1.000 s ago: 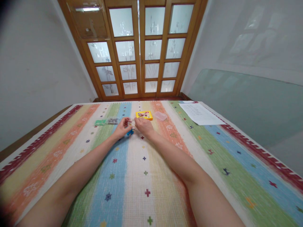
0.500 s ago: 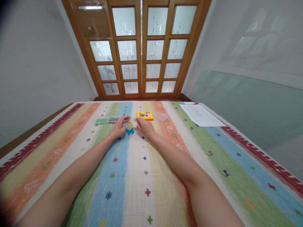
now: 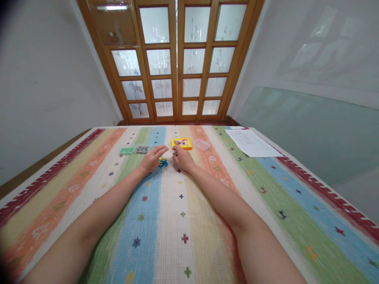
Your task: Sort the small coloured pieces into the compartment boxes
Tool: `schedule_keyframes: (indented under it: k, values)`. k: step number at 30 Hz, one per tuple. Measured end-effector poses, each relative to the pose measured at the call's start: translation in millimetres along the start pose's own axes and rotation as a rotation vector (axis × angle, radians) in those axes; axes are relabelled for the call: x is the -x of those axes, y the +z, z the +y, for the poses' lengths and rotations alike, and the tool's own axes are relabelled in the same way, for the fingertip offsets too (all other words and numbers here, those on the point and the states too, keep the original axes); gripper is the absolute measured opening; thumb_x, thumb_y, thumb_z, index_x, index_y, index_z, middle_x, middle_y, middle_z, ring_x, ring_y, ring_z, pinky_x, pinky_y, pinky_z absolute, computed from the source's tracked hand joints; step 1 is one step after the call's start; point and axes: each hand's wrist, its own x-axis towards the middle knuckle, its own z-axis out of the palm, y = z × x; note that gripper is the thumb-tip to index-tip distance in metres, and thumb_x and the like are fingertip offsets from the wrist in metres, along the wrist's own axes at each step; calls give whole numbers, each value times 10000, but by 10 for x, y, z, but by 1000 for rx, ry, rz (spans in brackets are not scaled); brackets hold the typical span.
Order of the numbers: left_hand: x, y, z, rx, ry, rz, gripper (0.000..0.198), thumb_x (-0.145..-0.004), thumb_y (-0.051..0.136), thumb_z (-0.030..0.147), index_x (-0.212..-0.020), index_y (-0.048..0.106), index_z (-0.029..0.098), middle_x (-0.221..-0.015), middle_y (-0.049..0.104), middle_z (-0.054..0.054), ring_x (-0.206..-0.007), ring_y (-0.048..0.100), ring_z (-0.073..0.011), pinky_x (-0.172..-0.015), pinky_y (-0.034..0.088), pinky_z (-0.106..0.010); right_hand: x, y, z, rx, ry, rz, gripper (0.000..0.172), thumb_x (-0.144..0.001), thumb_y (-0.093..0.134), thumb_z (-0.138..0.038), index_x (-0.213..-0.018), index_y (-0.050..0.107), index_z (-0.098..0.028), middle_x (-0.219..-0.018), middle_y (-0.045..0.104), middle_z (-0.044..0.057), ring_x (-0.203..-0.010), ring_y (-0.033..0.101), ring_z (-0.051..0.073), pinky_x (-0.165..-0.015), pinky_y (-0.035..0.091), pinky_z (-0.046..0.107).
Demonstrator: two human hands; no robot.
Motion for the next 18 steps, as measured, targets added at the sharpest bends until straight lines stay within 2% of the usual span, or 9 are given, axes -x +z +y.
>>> schedule_keyframes:
  k: [4, 11, 15, 18]
  values:
    - [0, 10, 2, -9, 5, -12, 634, -926, 397, 3, -1477, 574, 263, -1466, 598, -98, -1418, 531, -224, -1226, 442, -454, 6, -2, 23, -12, -11, 19, 299, -915, 513, -185, -1206, 576, -208, -1100, 715, 75, -885, 659, 202, -828, 491, 301]
    - [43, 16, -48, -87, -77, 14, 783, -833, 439, -20, -1572, 471, 236, -1503, 557, -116, -1425, 502, -262, -1243, 418, -465, 6, 25, 48, -6, -48, 85, 232, -932, 523, -211, -1154, 590, -207, -1040, 704, 70, -893, 658, 203, -864, 505, 311]
    - [60, 36, -79, -99, -89, 56, 878, -778, 499, -21, -1606, 421, 259, -1471, 539, -117, -1388, 505, -279, -1219, 432, -477, -16, 48, 76, -13, -179, 171, 232, -938, 525, -183, -1154, 600, -222, -1073, 699, 85, -970, 667, 231, -898, 531, 352]
    - [50, 52, -79, -89, -102, 65, 830, -791, 552, 8, -1571, 473, 282, -1429, 531, -109, -1347, 516, -280, -1195, 441, -482, -24, 44, 61, -28, -306, 209, 248, -962, 525, -166, -1190, 601, -229, -1149, 686, 108, -1102, 659, 259, -953, 546, 396]
